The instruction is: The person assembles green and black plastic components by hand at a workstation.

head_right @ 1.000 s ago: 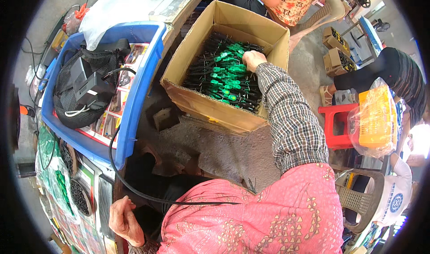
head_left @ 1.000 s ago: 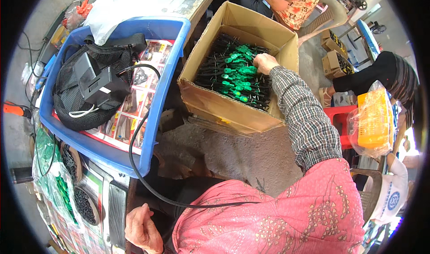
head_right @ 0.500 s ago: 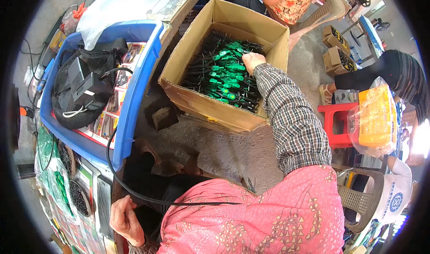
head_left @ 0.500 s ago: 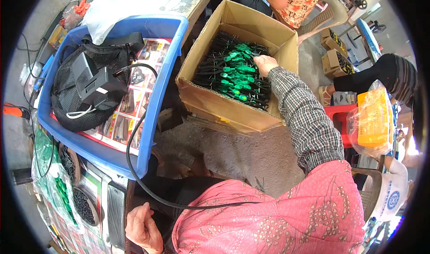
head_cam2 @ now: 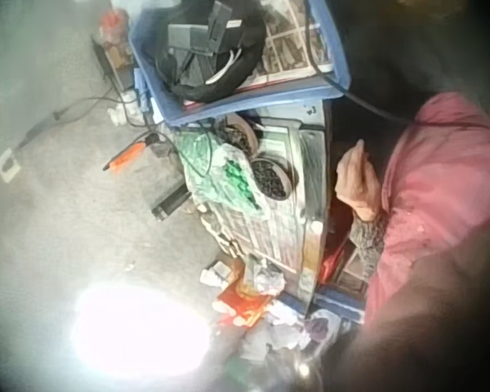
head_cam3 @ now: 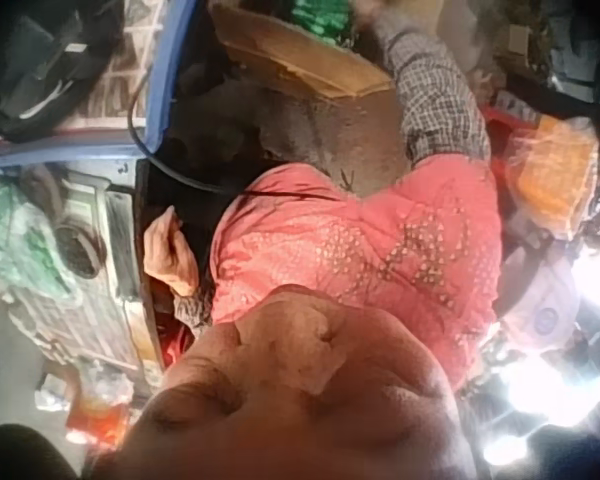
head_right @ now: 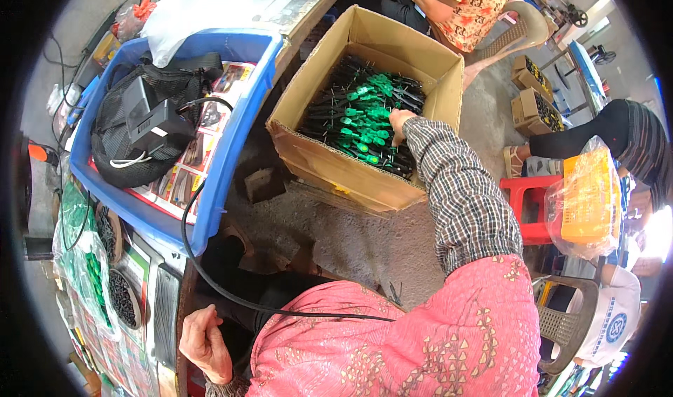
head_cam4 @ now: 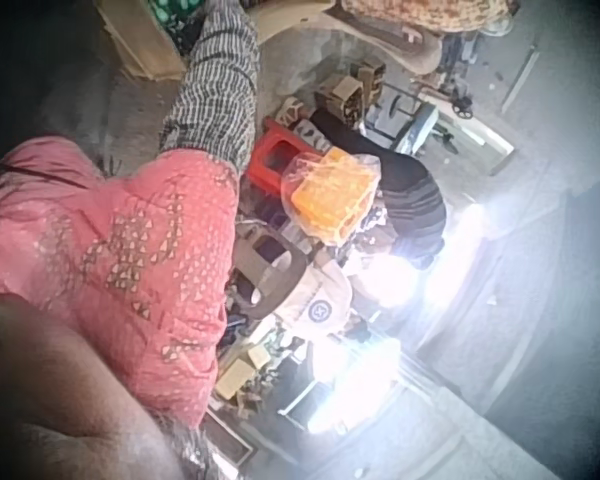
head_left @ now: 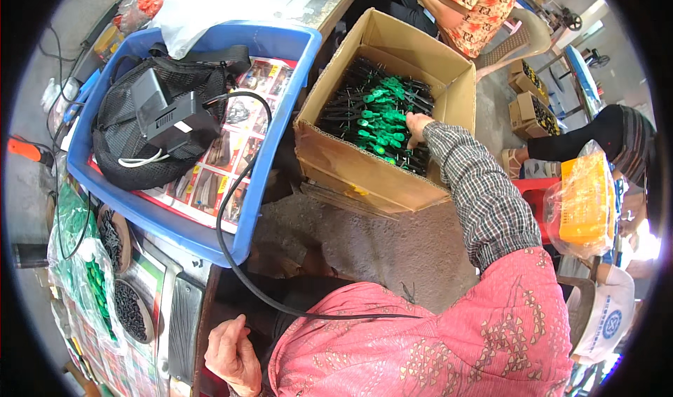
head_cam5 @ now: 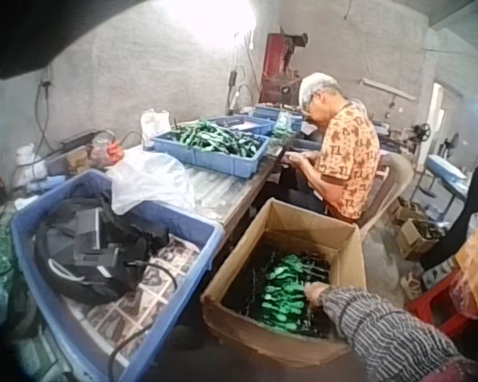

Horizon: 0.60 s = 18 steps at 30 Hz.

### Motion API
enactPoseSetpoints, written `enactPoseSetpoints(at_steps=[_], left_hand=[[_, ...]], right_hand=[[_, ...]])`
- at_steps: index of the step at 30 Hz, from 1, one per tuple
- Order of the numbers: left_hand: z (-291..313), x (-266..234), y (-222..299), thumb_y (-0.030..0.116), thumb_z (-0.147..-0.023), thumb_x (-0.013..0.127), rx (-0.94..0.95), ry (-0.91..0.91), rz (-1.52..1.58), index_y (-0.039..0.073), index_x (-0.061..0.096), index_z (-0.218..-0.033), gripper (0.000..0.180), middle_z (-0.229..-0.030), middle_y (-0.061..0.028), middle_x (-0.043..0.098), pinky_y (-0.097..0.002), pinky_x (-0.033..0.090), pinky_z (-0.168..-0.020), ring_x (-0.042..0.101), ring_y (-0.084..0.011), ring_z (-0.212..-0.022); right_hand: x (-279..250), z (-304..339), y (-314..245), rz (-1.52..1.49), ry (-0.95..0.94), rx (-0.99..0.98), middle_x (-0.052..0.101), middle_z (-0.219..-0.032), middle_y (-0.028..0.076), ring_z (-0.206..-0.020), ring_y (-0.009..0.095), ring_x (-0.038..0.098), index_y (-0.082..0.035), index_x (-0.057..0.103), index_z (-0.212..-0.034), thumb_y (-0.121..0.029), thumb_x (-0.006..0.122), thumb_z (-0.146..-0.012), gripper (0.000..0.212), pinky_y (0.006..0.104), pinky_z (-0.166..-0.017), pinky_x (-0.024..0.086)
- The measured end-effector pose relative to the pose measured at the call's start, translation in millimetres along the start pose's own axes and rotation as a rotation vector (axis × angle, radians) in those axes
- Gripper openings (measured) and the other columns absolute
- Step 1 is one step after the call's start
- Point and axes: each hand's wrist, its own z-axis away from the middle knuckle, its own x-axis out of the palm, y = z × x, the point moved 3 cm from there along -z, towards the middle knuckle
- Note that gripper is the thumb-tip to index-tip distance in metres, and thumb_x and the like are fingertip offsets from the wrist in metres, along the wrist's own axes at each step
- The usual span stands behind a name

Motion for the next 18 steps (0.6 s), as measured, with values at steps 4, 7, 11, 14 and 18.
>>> enactPoseSetpoints(at_steps=[4, 7, 11, 14, 18], left_hand=[[6.2, -2.4, -6.5, -0.010, -0.085, 0.058, 0.013, 0.000, -0.036, -0.002, 0.067, -0.098, 0.018, -0.085, -0.0128, 0.065, -0.0265, 0.050, -0.059, 0.061, -0.0189, -0.066], [9.8, -6.5, -12.2, -0.011, -0.084, 0.058, 0.021, 0.009, -0.071, -0.002, 0.067, -0.098, 0.018, -0.084, -0.0130, 0.064, -0.0268, 0.050, -0.059, 0.061, -0.0192, -0.065], [13.9, -16.0, -14.1, -0.011, -0.084, 0.058, 0.013, 0.031, -0.101, -0.002, 0.067, -0.098, 0.019, -0.084, -0.0136, 0.065, -0.0274, 0.050, -0.059, 0.061, -0.0192, -0.065], [15.3, -15.0, -17.6, -0.011, -0.083, 0.058, 0.007, 0.035, -0.096, -0.002, 0.067, -0.098, 0.020, -0.084, -0.0140, 0.065, -0.0276, 0.050, -0.059, 0.061, -0.0195, -0.065], [14.7, -11.7, -17.0, -0.011, -0.082, 0.058, 0.002, 0.017, -0.083, -0.002, 0.067, -0.098, 0.020, -0.084, -0.0141, 0.065, -0.0277, 0.049, -0.059, 0.061, -0.0200, -0.065]], right_hand=[[1.8, 3.7, 0.4, -0.020, -0.035, 0.037, 0.060, -0.121, 0.023, -0.117, 0.037, 0.057, 0.005, 0.046, -0.119, -0.026, 0.093, -0.055, 0.085, 0.0429, -0.096, 0.048], [-2.7, 12.6, -10.0, 0.109, 0.012, 0.088, 0.063, -0.117, 0.021, -0.114, 0.033, 0.060, 0.001, 0.052, -0.119, -0.023, 0.091, -0.057, 0.077, 0.0419, -0.091, 0.051], [-28.2, 12.8, -30.5, 0.250, 0.298, 0.064, 0.066, -0.105, 0.020, -0.096, 0.030, 0.068, -0.005, 0.052, -0.123, -0.012, 0.074, -0.071, 0.057, 0.0429, -0.078, 0.055], [-46.3, 6.8, -49.5, 0.207, 0.513, -0.089, 0.061, -0.112, 0.018, -0.099, 0.035, 0.065, -0.006, 0.055, -0.124, -0.020, 0.061, -0.087, 0.040, 0.0443, -0.077, 0.056], [-55.2, -9.4, -72.4, 0.127, 0.416, -0.143, 0.046, -0.129, 0.020, -0.122, 0.040, 0.046, -0.012, 0.037, -0.140, -0.043, 0.069, -0.083, 0.072, 0.0474, -0.091, 0.050]])
